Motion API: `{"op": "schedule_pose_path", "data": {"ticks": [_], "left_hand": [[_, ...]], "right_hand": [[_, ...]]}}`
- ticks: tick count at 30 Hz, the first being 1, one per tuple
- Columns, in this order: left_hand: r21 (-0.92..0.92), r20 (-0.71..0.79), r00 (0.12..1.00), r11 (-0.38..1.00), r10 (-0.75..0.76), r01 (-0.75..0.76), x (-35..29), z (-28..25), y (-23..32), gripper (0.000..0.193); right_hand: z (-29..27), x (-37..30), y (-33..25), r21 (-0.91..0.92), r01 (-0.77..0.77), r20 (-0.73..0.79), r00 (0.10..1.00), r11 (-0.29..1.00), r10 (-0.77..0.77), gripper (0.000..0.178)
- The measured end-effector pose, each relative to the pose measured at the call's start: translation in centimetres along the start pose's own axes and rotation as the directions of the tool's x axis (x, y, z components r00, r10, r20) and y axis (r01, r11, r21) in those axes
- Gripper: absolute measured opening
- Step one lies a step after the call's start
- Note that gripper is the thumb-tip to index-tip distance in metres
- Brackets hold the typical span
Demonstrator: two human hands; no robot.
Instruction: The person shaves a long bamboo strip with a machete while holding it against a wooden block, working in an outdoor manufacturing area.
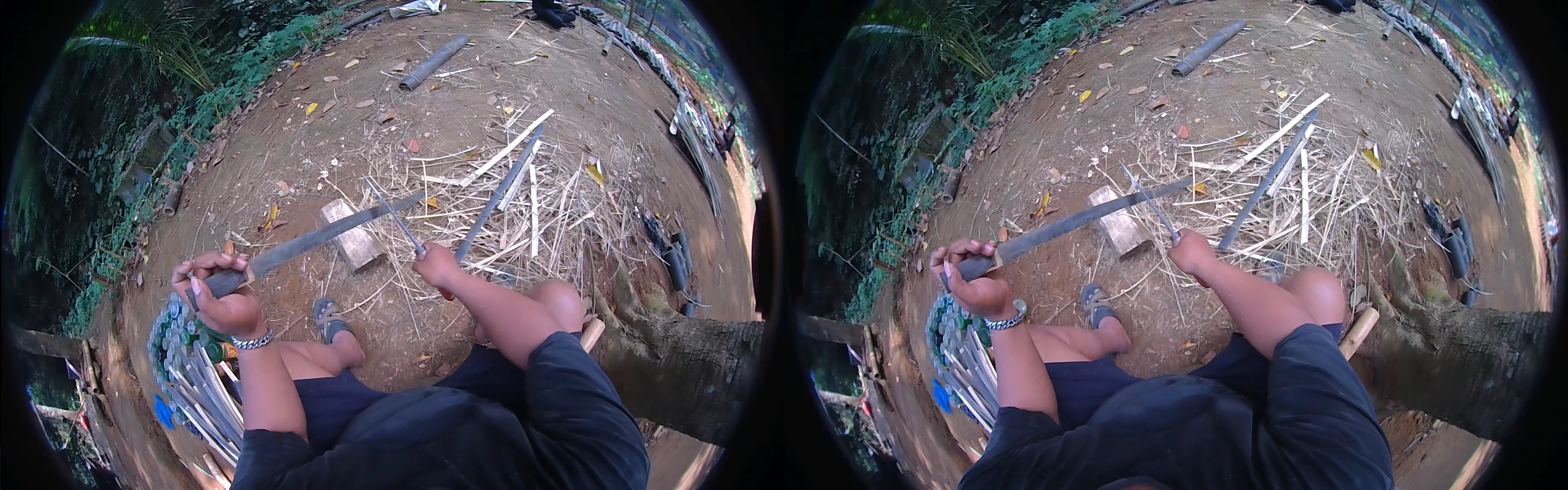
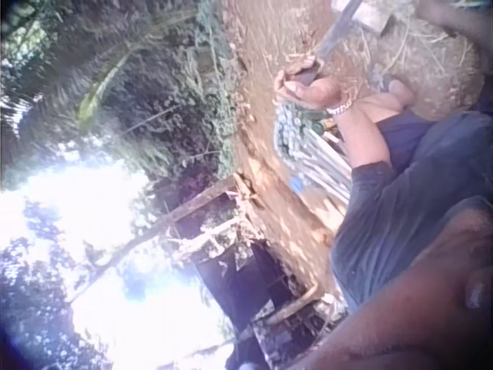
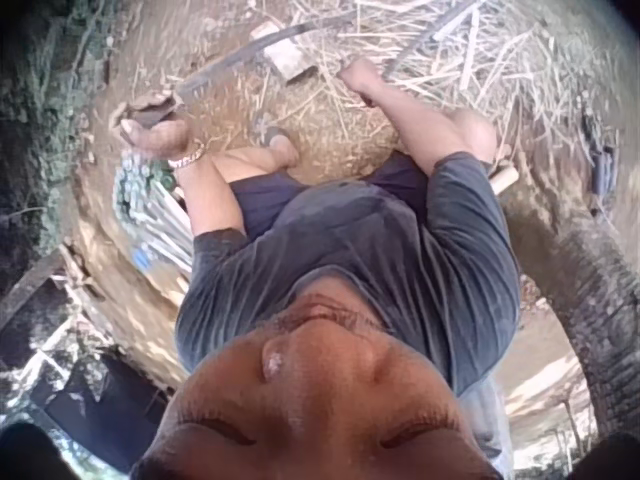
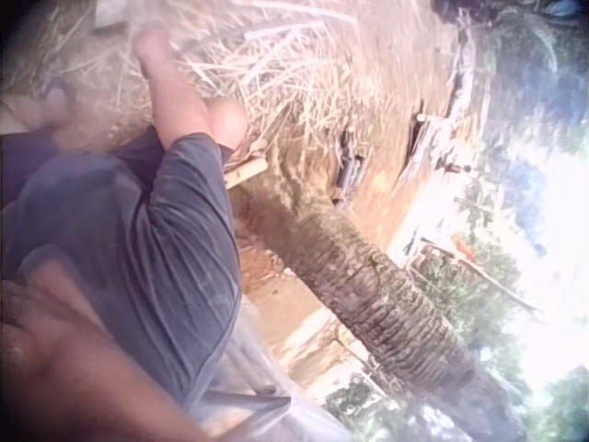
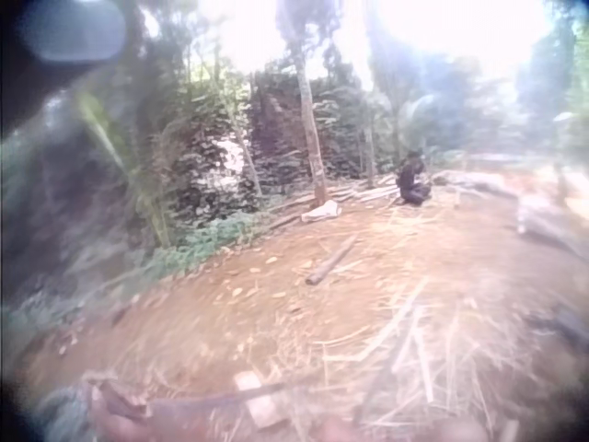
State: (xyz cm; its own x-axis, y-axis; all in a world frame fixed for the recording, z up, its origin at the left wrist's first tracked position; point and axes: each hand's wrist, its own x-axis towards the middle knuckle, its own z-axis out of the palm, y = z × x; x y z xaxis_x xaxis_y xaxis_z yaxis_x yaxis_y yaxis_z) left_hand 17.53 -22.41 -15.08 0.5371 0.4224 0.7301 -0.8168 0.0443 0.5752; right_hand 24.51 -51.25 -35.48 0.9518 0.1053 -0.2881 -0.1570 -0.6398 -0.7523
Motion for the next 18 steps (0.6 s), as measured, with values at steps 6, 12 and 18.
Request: {"op": "schedule_pose_path", "data": {"ticks": [6, 12, 18], "left_hand": [[0.172, -0.143, 0.989, 0.983, -0.038, 0.063, 1.2, 2.8, 5.9, 0.023], [-0.083, -0.226, 0.974, 0.996, 0.001, -0.02, 2.1, 0.5, 6.1, 0.037], [0.089, -0.48, 0.875, 0.996, 0.065, -0.025, 2.9, 0.5, 4.4, 0.042]], "right_hand": [[1.0, -0.5, -0.9, -0.035, 0.042, -0.003, 0.999, 0.999, -0.042, 0.024], [5.5, -1.3, -5.2, 0.012, 0.037, -0.01, 0.999, 0.999, -0.037, 0.025], [5.8, -0.5, -4.7, 0.009, 0.104, 0.051, 0.993, 0.995, -0.104, 0.025]]}}
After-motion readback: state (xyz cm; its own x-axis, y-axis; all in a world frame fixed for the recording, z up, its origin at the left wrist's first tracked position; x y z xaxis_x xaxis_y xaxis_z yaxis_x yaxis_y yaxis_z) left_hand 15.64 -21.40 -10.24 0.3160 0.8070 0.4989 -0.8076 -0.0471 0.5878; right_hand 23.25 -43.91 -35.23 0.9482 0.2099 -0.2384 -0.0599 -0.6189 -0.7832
